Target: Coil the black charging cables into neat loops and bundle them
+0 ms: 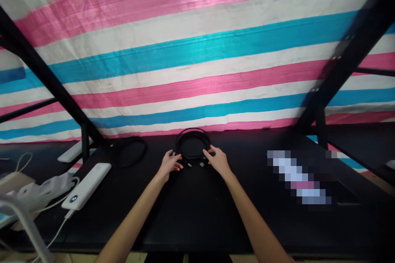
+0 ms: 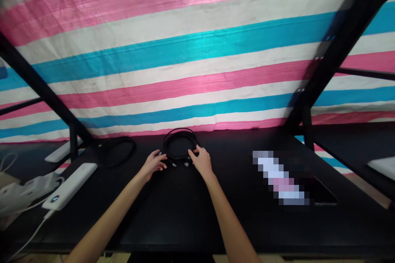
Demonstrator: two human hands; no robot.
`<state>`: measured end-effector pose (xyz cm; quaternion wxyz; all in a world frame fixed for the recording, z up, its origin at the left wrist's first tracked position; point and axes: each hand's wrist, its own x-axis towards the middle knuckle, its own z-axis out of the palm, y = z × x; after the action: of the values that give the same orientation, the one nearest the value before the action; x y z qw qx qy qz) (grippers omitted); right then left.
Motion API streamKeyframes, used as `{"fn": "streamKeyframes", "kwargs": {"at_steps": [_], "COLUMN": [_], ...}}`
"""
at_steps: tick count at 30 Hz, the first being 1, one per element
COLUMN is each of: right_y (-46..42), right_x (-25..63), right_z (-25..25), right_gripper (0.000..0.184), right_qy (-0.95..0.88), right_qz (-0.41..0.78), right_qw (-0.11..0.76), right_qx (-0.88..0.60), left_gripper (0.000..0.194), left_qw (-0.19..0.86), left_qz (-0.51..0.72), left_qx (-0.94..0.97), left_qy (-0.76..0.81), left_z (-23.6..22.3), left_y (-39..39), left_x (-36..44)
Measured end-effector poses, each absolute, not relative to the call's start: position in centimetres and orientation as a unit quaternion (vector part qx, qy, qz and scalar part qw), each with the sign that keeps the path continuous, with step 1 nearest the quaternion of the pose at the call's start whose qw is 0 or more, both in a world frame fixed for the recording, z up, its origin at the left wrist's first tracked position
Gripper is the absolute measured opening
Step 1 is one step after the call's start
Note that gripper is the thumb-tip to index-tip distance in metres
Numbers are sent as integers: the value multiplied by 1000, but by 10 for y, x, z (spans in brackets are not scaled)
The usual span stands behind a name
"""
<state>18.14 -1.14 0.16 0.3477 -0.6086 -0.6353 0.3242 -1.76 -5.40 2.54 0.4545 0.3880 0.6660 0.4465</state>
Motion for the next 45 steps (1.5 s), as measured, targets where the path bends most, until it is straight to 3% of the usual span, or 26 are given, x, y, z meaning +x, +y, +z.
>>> {"fn": "streamKeyframes", "kwargs": {"at_steps": [5,8,13,16,21,26,28,31,36,37,40,45], "right_y": [-16,-18,-17,-15,-16,-24,-29,-42,-80,-89,-114,-143], "right_x": [184,185,185,185,188,184,173,149,116,114,116,145], "right_z": [7,13,16,14,17,31,34,36,53,58,73,73], "right_gripper": [58,63,57,50,43,29,26,28,66,62,20,25], "right_qy": [-640,-638,-626,-629,-617,-648,-687,-724,-781,-785,-779,-709], "right_qz": [277,245,225,223,197,137,163,248,314,325,358,415], "right_qw": [291,252,285,312,370,503,523,510,449,444,432,421], "right_qx": [-654,-685,-690,-676,-666,-556,-477,-392,-298,-286,-280,-385], "left_gripper": [41,39,17,7,28,42,46,58,65,66,65,58], "left_qw": [254,128,56,74,129,112,198,315,454,479,518,496], "left_qz": [425,401,338,322,370,552,698,732,698,695,692,679], "left_qx": [490,497,463,472,489,430,339,273,243,241,220,185], "left_qy": [718,759,818,817,779,706,599,538,498,480,452,508], "left_z": [35,38,31,26,39,83,100,111,105,104,105,109], "left_y": [-57,-56,-61,-69,-90,-139,-164,-199,-235,-239,-244,-233], "left_x": [-56,-95,-144,-151,-136,-107,-93,-74,-68,-70,-80,-92]}}
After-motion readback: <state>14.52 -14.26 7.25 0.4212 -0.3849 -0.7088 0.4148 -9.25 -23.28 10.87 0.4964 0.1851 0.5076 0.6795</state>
